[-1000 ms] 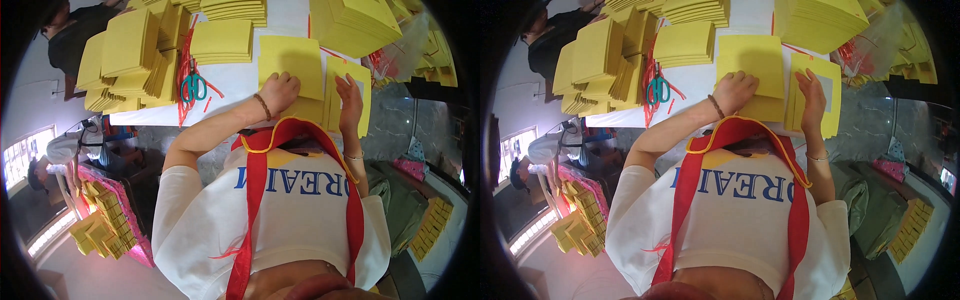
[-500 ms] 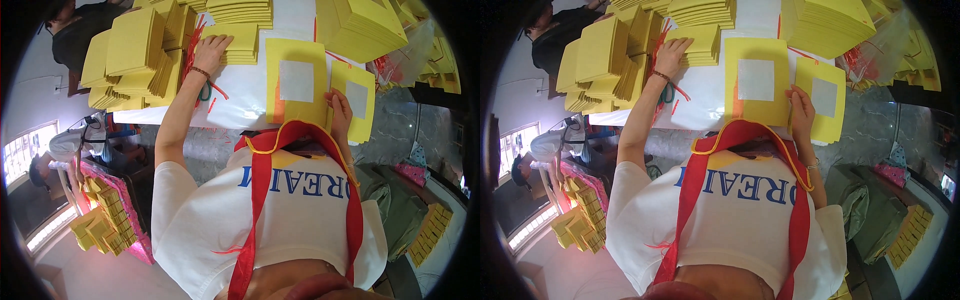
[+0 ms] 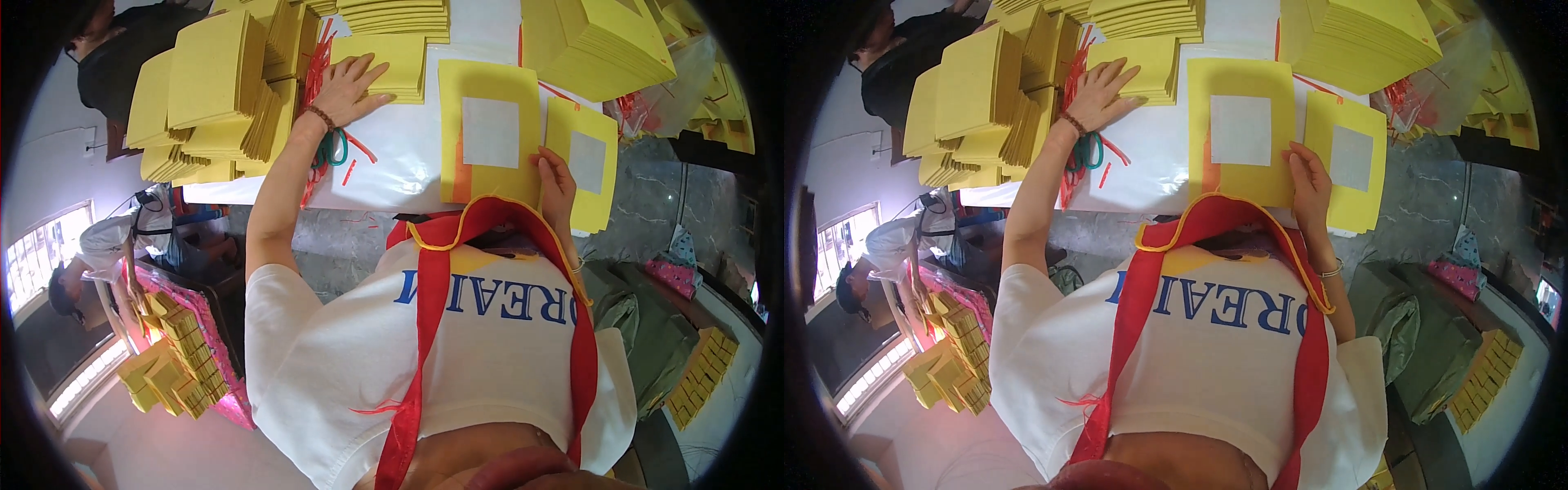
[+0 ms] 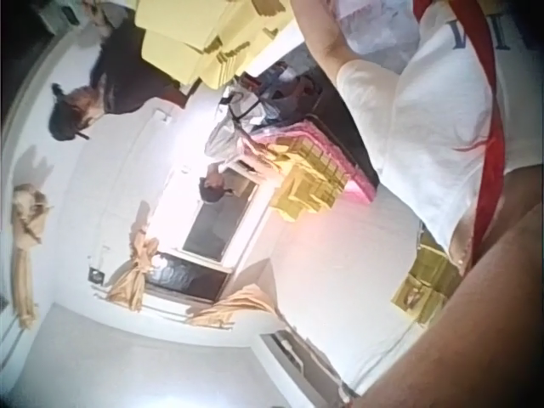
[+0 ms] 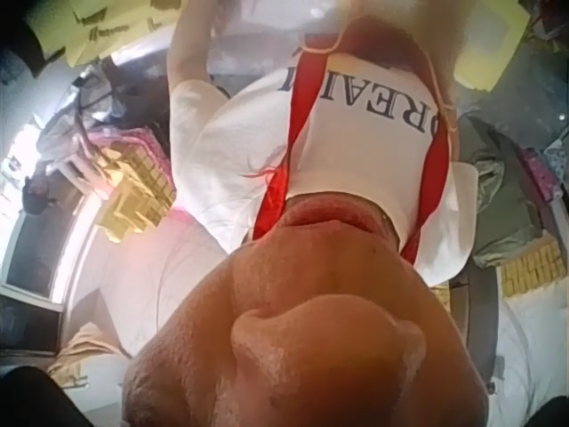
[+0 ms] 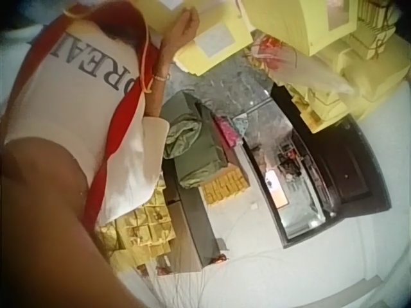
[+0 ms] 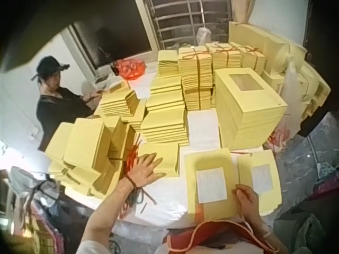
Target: Folding and stacking sheets of joss paper with silver foil centers at a workstation.
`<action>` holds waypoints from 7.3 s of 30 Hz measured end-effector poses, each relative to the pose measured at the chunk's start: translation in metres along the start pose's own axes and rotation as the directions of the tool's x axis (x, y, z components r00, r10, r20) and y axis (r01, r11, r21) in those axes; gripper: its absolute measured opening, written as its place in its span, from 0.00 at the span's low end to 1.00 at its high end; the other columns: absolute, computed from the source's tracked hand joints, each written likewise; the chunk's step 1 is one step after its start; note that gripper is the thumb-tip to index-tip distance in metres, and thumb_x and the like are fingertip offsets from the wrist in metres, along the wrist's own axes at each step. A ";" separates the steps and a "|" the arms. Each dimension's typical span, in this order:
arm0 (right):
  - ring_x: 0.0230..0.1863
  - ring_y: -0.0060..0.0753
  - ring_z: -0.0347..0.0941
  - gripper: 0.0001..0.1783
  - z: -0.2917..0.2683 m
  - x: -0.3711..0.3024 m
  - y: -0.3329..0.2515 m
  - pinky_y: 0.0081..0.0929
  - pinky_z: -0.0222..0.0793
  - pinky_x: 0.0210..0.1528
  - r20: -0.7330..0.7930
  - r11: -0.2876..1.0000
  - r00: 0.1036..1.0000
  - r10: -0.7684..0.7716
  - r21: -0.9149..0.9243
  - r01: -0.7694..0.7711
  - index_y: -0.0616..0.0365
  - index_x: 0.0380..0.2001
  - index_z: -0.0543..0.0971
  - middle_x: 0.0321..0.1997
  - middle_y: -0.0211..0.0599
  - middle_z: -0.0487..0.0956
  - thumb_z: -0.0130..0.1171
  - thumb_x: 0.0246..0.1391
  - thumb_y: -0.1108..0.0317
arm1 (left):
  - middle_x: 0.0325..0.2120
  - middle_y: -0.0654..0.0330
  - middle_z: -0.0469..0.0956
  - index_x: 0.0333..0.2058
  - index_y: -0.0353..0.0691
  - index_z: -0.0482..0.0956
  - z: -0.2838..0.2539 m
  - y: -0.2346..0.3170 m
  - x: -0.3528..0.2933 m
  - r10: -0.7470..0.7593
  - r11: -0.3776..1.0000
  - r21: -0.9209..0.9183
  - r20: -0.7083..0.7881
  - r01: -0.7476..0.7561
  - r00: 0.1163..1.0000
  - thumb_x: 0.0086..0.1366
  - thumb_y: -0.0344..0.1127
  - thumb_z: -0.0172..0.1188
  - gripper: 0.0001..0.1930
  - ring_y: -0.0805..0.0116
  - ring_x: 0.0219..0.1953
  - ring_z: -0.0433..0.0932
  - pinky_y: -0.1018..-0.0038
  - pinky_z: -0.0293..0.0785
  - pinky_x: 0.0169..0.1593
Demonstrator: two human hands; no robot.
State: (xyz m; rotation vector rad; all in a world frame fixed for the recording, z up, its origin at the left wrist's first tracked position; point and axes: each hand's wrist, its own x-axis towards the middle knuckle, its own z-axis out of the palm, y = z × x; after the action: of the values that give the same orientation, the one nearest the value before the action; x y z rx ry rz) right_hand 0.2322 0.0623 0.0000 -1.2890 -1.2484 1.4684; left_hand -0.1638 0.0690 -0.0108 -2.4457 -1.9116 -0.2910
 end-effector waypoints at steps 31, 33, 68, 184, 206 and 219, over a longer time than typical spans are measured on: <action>0.60 0.32 0.59 0.30 0.003 0.013 0.013 0.26 0.56 0.59 0.072 0.996 0.994 0.088 0.019 -0.090 0.65 0.60 0.58 0.60 0.44 0.63 0.52 0.54 0.71 | 0.46 0.52 0.72 0.59 0.33 0.56 0.056 0.162 -0.025 -0.430 -0.088 -0.965 0.261 0.248 0.864 0.63 0.42 0.51 0.30 0.69 0.42 0.70 0.77 0.66 0.47; 0.59 0.31 0.60 0.30 0.005 0.013 0.016 0.24 0.56 0.59 0.157 0.997 0.986 0.049 0.048 -0.057 0.66 0.59 0.58 0.59 0.42 0.64 0.52 0.54 0.72 | 0.41 0.54 0.73 0.59 0.33 0.56 0.055 0.152 -0.023 -0.418 -0.033 -0.961 0.264 0.275 0.869 0.62 0.39 0.50 0.29 0.70 0.37 0.69 0.77 0.67 0.42; 0.62 0.43 0.58 0.16 -0.007 -0.007 0.003 0.35 0.53 0.61 0.411 0.870 0.870 -0.273 -0.281 0.406 0.57 0.45 0.76 0.50 0.38 0.75 0.55 0.52 0.64 | 0.23 0.57 0.77 0.30 0.37 0.77 -0.032 0.136 -0.029 0.065 0.713 -0.700 0.127 0.043 0.990 0.58 0.38 0.54 0.10 0.58 0.27 0.75 0.68 0.70 0.31; 0.45 0.26 0.71 0.22 0.018 0.017 -0.010 0.24 0.65 0.48 0.074 0.923 0.996 0.044 -0.385 -0.012 0.57 0.48 0.74 0.48 0.42 0.75 0.60 0.49 0.64 | 0.56 0.52 0.60 0.55 0.49 0.66 0.017 0.192 0.023 0.121 0.966 -0.217 -0.095 -0.139 0.988 0.56 0.54 0.55 0.29 0.51 0.58 0.56 0.56 0.53 0.58; 0.68 0.37 0.45 0.32 -0.014 0.000 0.007 0.40 0.39 0.66 0.511 0.956 0.855 -0.093 -0.194 0.220 0.55 0.63 0.54 0.65 0.40 0.58 0.40 0.60 0.50 | 0.32 0.53 0.72 0.37 0.36 0.75 0.019 0.203 0.020 0.398 0.913 0.184 -0.208 -0.363 0.894 0.55 0.41 0.53 0.16 0.56 0.35 0.69 0.63 0.67 0.37; 0.62 0.44 0.59 0.36 -0.018 -0.001 -0.010 0.35 0.49 0.63 0.009 0.938 0.996 -0.090 0.336 0.082 0.53 0.63 0.52 0.60 0.52 0.64 0.26 0.60 0.40 | 0.31 0.51 0.78 0.48 0.42 0.73 -0.130 0.083 0.049 -0.038 0.896 -0.445 -0.103 -0.012 0.994 0.50 0.20 0.48 0.24 0.56 0.35 0.78 0.66 0.74 0.38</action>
State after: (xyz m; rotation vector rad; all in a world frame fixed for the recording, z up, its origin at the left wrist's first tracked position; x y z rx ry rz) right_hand 0.2499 0.0666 0.0101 -0.9792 -1.0015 1.5579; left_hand -0.0901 0.0781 0.1323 -2.6025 -1.9945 -0.9428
